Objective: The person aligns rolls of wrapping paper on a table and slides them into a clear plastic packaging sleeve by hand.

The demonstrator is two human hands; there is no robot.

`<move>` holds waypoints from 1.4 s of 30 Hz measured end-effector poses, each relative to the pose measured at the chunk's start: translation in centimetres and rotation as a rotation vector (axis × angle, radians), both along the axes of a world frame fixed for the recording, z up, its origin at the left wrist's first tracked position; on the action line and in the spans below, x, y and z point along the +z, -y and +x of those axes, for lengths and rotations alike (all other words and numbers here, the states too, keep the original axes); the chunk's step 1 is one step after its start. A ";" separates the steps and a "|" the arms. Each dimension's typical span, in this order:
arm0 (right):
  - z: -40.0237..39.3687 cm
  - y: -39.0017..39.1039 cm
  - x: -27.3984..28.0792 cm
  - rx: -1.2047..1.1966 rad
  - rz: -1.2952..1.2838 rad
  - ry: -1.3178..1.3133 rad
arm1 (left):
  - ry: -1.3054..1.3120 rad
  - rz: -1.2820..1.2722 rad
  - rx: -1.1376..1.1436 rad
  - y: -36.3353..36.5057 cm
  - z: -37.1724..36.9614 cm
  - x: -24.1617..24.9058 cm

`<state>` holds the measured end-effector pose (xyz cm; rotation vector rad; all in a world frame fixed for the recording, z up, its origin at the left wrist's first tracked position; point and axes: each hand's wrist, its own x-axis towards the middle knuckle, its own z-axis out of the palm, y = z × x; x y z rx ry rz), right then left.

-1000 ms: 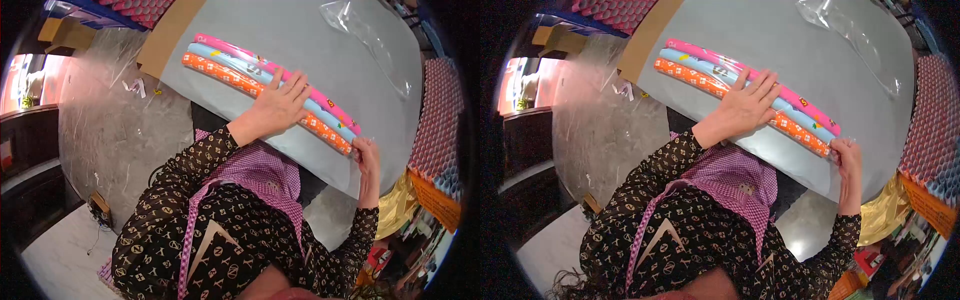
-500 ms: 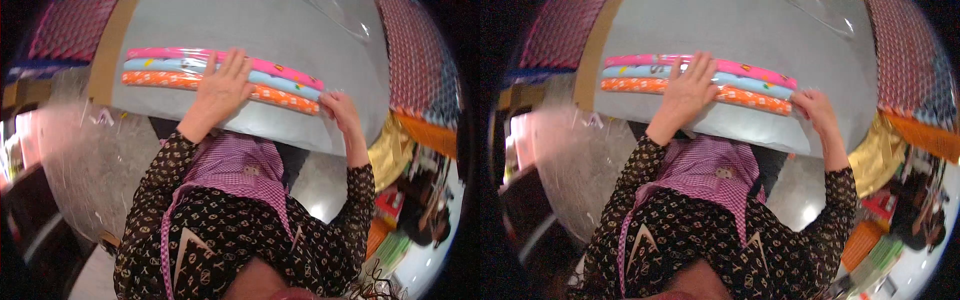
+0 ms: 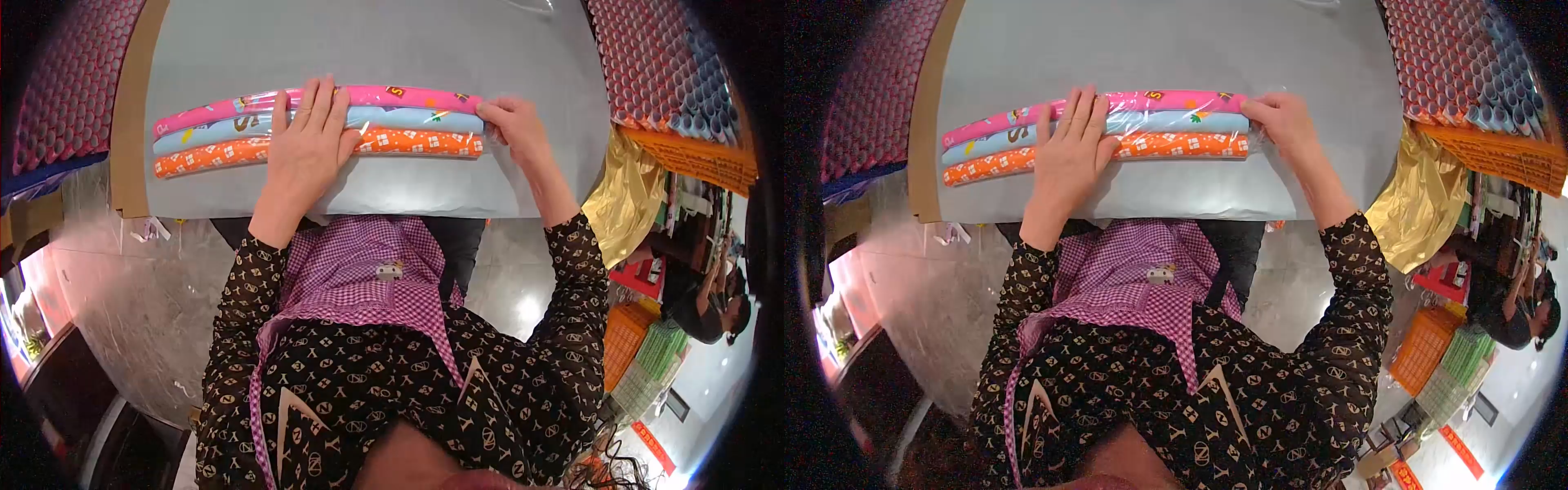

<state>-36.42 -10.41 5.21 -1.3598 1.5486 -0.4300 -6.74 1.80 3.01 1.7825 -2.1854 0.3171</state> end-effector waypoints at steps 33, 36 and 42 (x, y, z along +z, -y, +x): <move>-1.8 -3.9 0.8 0.299 -0.088 -0.175 | 0.053 0.006 0.024 0.0 0.2 -0.1; -1.6 -3.8 0.5 0.256 -0.110 -0.145 | 0.039 0.007 0.034 0.2 0.2 -0.4; -2.7 -3.0 -1.7 0.205 -0.058 -0.104 | -0.044 -0.030 0.009 0.0 0.4 -0.5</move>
